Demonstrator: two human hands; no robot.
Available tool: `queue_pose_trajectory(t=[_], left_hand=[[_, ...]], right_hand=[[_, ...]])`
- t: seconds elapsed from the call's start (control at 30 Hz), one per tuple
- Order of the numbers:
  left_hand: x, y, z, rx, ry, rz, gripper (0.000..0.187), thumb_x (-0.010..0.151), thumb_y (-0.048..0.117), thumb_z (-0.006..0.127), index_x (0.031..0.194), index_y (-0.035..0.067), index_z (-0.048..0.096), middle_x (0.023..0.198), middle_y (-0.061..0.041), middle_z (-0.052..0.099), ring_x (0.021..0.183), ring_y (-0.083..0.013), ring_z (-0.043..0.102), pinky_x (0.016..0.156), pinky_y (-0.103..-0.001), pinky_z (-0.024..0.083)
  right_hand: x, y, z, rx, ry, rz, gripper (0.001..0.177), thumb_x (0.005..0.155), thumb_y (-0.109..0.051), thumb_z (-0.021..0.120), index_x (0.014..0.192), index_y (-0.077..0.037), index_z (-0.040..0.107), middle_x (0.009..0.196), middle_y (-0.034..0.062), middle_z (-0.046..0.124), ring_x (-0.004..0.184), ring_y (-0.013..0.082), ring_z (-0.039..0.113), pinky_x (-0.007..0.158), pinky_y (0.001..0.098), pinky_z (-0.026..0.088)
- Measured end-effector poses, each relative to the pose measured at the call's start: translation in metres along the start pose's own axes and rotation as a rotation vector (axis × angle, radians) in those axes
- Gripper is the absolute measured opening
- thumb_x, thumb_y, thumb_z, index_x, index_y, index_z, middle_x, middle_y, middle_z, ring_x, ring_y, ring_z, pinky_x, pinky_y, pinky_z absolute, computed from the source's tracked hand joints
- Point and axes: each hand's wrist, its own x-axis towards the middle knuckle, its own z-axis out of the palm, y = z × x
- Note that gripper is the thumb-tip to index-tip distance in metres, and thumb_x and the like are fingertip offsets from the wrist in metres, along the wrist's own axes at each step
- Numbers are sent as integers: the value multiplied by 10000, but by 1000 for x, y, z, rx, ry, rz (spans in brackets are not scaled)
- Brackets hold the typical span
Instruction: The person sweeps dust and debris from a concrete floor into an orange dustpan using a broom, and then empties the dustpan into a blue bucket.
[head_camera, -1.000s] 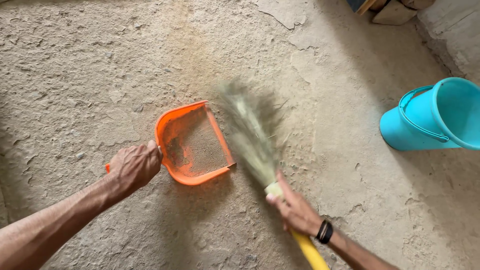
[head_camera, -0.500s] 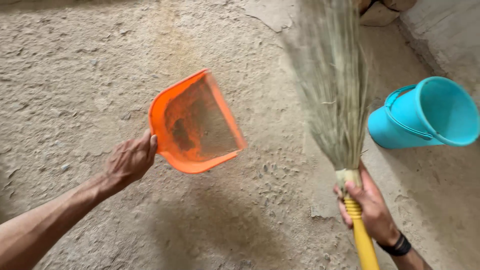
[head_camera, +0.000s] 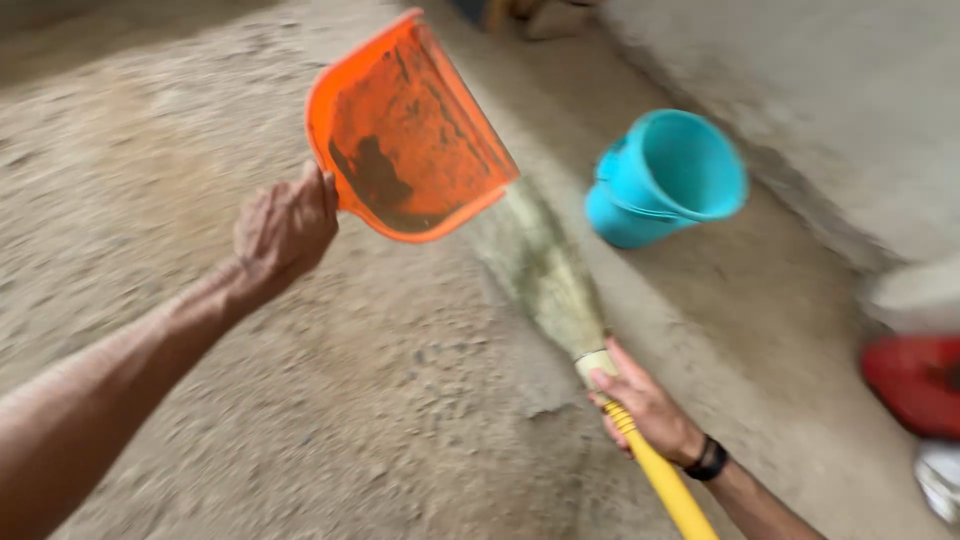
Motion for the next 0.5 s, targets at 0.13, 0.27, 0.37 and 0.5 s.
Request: queue_pose_trajectory(t=[0.13,0.27,0.37,0.5], left_hand=[[69,92,-2,-14,31,190,380,1126,320,431,973,4,574,523,-175,542,431,-360,541,460,-547,448],[123,175,8,-25,-54,306,374,1123,299,439,999,-15,601,577,-206,601,494,-393,592,538,-573,467],[163,225,46,-8,-64,374,381,1121,294,449,995,-16,632,668,-223,654,610,-410,646,601,-574,488],[198,281,82,77,-77,419,413,1125,322,448,970,9,669,798,-218,713,759,-397,702,684,-554,509]], right_hand=[[-34,-9,-13,-27,13,49,901,924,-363,586,1622,-297,20,902,121,597,429,152,537,358,300,466],[-58,-29,-18,-120,-82,-2,882,933,-430,567,1647,-323,59,849,82,547,399,133,515,366,297,496],[-64,-28,-32,-139,-88,-56,881,937,-467,562,1653,-322,70,842,56,539,393,124,507,372,294,509],[-59,-39,-58,-133,-80,-124,895,937,-473,573,1658,-300,72,820,38,521,400,116,504,366,288,500]])
